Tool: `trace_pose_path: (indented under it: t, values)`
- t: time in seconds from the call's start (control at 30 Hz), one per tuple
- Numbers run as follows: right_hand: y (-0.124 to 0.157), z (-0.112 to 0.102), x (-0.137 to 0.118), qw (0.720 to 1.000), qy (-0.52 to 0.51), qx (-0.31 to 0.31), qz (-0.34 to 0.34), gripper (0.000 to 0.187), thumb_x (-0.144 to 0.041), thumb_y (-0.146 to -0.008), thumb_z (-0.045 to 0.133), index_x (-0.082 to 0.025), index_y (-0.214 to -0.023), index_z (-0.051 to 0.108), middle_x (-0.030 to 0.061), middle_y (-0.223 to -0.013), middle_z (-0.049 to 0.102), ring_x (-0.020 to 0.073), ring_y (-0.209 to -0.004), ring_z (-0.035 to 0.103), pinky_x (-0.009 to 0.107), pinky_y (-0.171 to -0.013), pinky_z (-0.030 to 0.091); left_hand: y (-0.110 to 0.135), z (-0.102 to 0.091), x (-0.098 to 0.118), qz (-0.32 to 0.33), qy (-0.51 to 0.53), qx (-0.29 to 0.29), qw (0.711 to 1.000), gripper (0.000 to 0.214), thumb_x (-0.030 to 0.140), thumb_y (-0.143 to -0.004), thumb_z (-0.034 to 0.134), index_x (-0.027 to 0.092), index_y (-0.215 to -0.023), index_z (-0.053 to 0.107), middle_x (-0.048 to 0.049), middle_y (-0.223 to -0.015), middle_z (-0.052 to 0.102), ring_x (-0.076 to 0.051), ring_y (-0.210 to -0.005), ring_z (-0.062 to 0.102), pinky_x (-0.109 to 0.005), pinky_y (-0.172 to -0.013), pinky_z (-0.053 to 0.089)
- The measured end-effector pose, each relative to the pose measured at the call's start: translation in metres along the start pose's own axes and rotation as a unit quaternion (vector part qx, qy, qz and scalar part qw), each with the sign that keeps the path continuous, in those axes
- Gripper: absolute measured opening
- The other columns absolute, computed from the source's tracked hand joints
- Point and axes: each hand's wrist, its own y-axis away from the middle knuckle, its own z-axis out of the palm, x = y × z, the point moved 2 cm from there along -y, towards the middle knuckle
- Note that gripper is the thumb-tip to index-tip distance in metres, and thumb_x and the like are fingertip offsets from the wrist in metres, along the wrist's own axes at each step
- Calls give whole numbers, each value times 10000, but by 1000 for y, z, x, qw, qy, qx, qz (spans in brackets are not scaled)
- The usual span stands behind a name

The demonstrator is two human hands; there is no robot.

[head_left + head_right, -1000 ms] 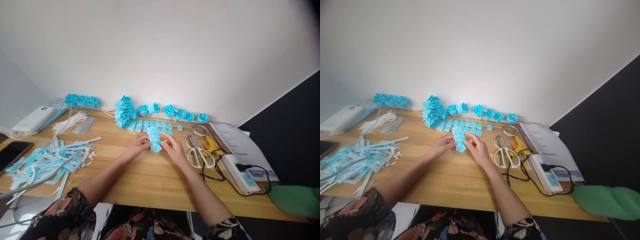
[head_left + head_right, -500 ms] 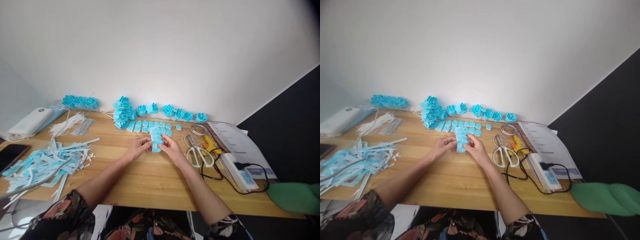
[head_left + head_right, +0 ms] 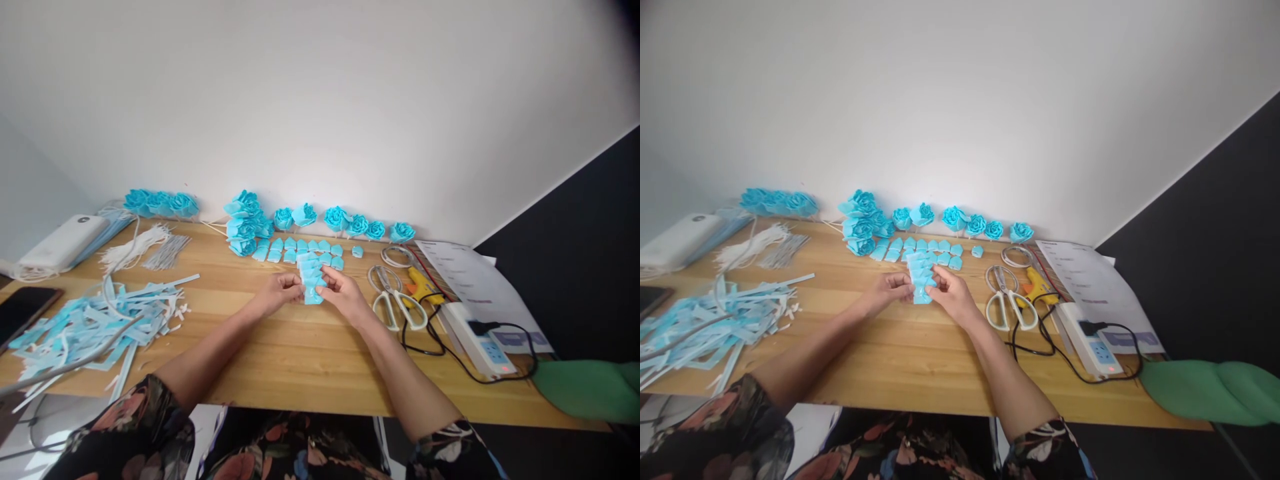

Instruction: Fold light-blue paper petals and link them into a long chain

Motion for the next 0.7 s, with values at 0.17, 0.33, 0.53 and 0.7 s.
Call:
trace_pose_path:
  t: [0.17,0.33,0.53,0.7]
  values:
    - [2,-4,-2,999,-31,19,31,552,-375,-732,701,-205,-1246,592,65,-969,698,200,-912,620,345,-827,490,-1,-2,-6,4,-16,13,1000,327,446,-708,688,138,-662,589,-16,-611,625,-102,-543,536,-231,-555,417]
    - [2,0,-2,999,-34,-1,8,572,-379,-712,730,-206,-1240,593,35,-879,691,177,-819,621,305,-753,495,0,-1,-5,6,-21,14,1000,331,442,-701,694,133,-658,583,-4,-592,604,-91,-529,514,-221,-541,394]
    - [-2,-1,4,999,-33,-19,-28,567,-369,-747,700,-216,-1275,558,-1,-828,664,137,-737,597,271,-707,476,2,0,7,-2,-18,-18,1000,357,465,-687,702,131,-643,584,-17,-609,626,-90,-536,519,-226,-559,406]
    - [-1,-3,5,999,43,-11,-25,579,-362,-797,638,-192,-1333,501,-20,-725,641,125,-647,573,265,-656,472,3,-5,10,-46,-57,-31,997,361,482,-678,686,139,-632,583,-13,-586,623,-76,-470,481,-204,-479,367]
